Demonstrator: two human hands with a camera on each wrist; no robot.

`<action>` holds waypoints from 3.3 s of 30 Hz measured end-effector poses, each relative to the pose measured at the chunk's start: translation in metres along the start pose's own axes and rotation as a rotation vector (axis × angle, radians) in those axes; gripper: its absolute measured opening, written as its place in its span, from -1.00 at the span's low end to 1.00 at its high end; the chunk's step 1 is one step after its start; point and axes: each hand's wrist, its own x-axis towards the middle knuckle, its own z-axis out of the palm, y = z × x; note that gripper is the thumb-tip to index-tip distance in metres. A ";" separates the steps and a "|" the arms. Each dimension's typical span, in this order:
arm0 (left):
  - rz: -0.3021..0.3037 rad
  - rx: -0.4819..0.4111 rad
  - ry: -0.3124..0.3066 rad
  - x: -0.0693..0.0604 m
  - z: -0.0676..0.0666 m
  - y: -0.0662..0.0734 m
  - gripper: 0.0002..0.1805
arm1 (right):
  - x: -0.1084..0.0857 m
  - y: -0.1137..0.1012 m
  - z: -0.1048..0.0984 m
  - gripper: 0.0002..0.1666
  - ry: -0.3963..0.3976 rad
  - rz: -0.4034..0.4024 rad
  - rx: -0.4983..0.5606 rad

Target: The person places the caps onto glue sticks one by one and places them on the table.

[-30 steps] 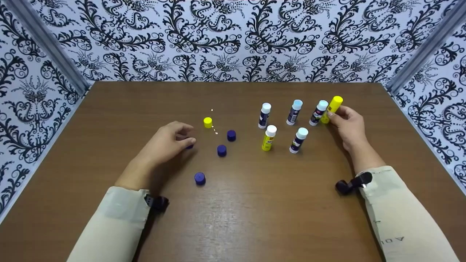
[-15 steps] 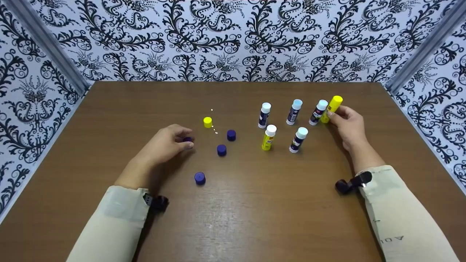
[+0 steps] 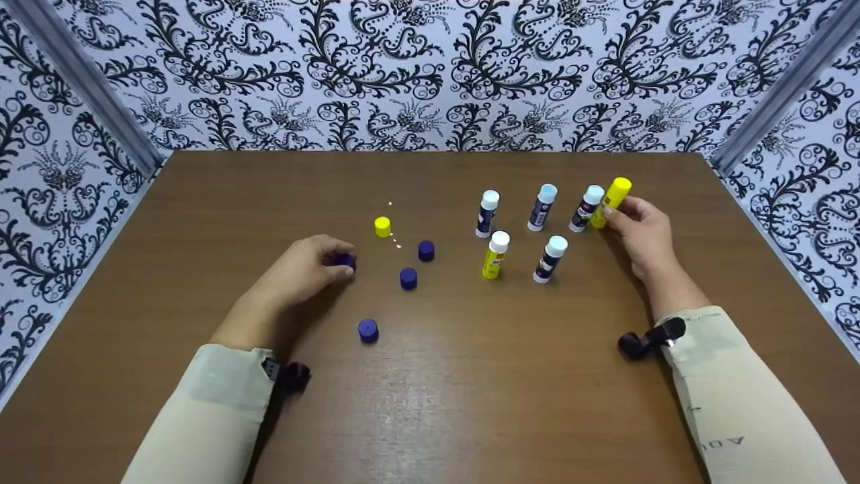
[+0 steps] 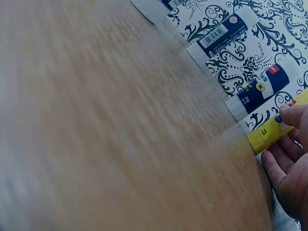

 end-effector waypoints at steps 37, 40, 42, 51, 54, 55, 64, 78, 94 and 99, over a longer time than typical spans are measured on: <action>0.009 0.023 0.012 0.000 0.001 0.001 -0.65 | 0.000 0.000 -0.002 -0.35 -0.008 0.010 0.066; 0.016 0.021 0.016 0.000 0.001 0.001 -0.66 | 0.001 0.000 -0.002 -0.35 -0.003 0.009 0.075; 0.021 0.019 0.019 0.000 0.000 0.002 -0.67 | 0.001 0.000 -0.002 -0.36 -0.001 0.008 0.075; 0.038 0.012 0.033 0.000 0.000 0.003 -0.67 | 0.000 -0.001 -0.002 -0.39 0.011 0.014 0.070; 0.039 0.008 0.035 0.000 0.001 0.003 -0.66 | -0.001 -0.001 -0.002 -0.42 0.015 0.011 0.084; 0.038 0.007 0.035 0.000 0.001 0.003 -0.66 | -0.001 -0.001 -0.002 -0.44 0.018 0.009 0.090; 0.053 0.022 0.049 0.001 0.001 0.002 -0.65 | -0.002 0.000 -0.002 -0.54 0.039 -0.038 0.127; 0.049 0.006 0.054 0.000 0.000 0.005 -0.63 | -0.007 -0.003 -0.003 -0.46 0.068 -0.038 0.134; 0.017 -0.003 0.043 0.000 0.000 0.009 -0.64 | -0.016 -0.012 -0.001 -0.43 0.139 -0.009 0.114; 0.021 -0.013 0.051 0.000 -0.001 0.009 -0.65 | -0.019 -0.015 0.000 -0.43 0.154 -0.002 0.129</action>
